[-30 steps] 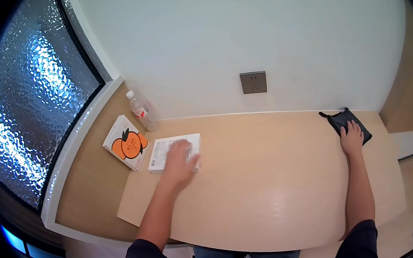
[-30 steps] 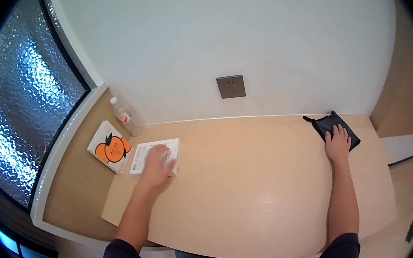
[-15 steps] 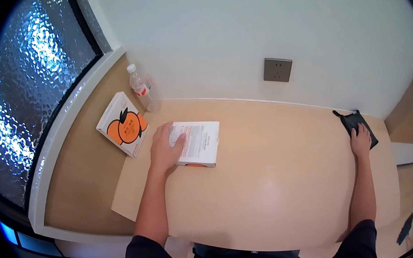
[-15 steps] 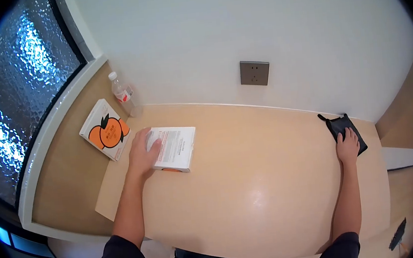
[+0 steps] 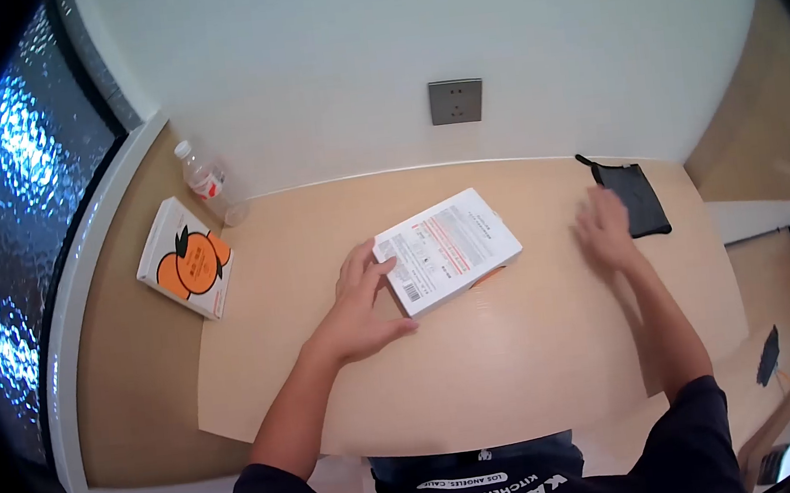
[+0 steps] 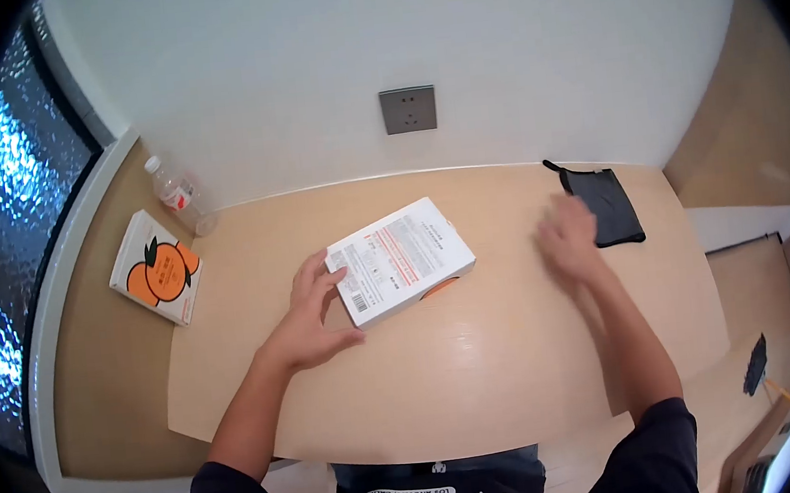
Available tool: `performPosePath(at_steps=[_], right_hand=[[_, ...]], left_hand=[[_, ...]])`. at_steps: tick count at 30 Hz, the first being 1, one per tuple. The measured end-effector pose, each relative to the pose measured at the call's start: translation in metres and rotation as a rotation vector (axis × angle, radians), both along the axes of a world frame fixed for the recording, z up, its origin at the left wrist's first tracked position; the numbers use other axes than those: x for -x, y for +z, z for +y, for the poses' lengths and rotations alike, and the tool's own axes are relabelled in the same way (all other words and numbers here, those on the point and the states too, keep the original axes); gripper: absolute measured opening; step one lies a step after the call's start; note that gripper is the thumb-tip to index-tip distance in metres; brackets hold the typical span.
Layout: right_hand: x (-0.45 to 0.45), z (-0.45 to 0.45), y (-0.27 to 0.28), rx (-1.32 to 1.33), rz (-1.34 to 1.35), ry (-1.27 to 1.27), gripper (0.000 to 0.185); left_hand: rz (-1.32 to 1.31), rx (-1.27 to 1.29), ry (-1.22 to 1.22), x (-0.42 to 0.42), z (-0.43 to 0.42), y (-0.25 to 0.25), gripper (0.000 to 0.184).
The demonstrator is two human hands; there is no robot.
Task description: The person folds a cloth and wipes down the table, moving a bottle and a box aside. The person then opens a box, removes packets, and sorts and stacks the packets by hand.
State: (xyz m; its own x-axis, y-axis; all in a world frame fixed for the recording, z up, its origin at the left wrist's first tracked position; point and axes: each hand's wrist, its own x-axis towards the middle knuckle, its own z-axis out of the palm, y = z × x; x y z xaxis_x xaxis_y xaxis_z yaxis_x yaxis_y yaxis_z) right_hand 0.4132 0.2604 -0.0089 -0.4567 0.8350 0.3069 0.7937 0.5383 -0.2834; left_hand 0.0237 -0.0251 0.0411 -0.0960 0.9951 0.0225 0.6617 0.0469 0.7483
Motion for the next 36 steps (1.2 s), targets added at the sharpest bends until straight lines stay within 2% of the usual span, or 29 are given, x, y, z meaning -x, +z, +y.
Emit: performPosePath(at_steps=[2,3,6,10,13,16,19,20,23,24,27,30,33,36], right_hand=[[0.033,-0.054,0.030,0.434,0.259,0.210,0.060],[0.048,-0.085,0.049,0.667,0.398,0.317,0.060],[0.075,-0.132,0.053,0.737,0.511,0.482,0.057],[0.086,-0.158,0.055,0.637,0.530,0.415,0.049],[0.086,-0.158,0.075,0.924,0.670,0.233,0.042],[0.083,-0.145,0.049,1.089,0.994,0.172,0.034],[0.073,-0.143,0.055,1.151,0.873,0.184,0.031],[0.074,-0.144,0.051,1.117,0.931,0.183,0.028],[0.065,-0.137,0.057,0.966,0.783,0.246,0.029],[0.058,-0.133,0.066,0.838,0.646,0.134,0.031],[0.027,-0.085,0.029,0.040,0.283,0.181,0.039],[0.010,-0.069,0.024,0.024,0.164,-0.071,0.052],[0.002,-0.058,0.028,-0.110,0.195,-0.273,0.063],[-0.015,-0.044,0.014,0.108,0.052,-0.384,0.068]], left_hand=[[-0.067,0.048,0.053,-0.002,0.002,-0.004,0.121],[-0.020,0.029,0.060,-0.001,0.003,-0.005,0.125],[0.058,0.011,0.091,0.001,0.003,-0.008,0.135],[0.020,-0.002,0.101,0.001,0.007,-0.007,0.138],[-0.089,-0.048,0.026,0.005,0.005,-0.008,0.137],[-0.155,-0.109,-0.123,0.011,0.002,-0.011,0.136],[-0.197,-0.151,-0.220,0.006,-0.001,-0.013,0.134],[-0.214,-0.164,-0.237,0.004,0.000,-0.013,0.133],[-0.227,-0.168,-0.241,0.006,0.002,-0.016,0.130],[-0.187,-0.153,-0.218,0.006,0.001,-0.015,0.126],[-0.128,-0.118,-0.204,0.009,0.000,-0.012,0.126],[-0.114,-0.098,-0.209,0.013,0.000,-0.014,0.126],[-0.088,-0.082,-0.209,0.012,0.000,-0.009,0.127],[-0.117,-0.101,-0.216,0.016,-0.002,-0.015,0.126]])
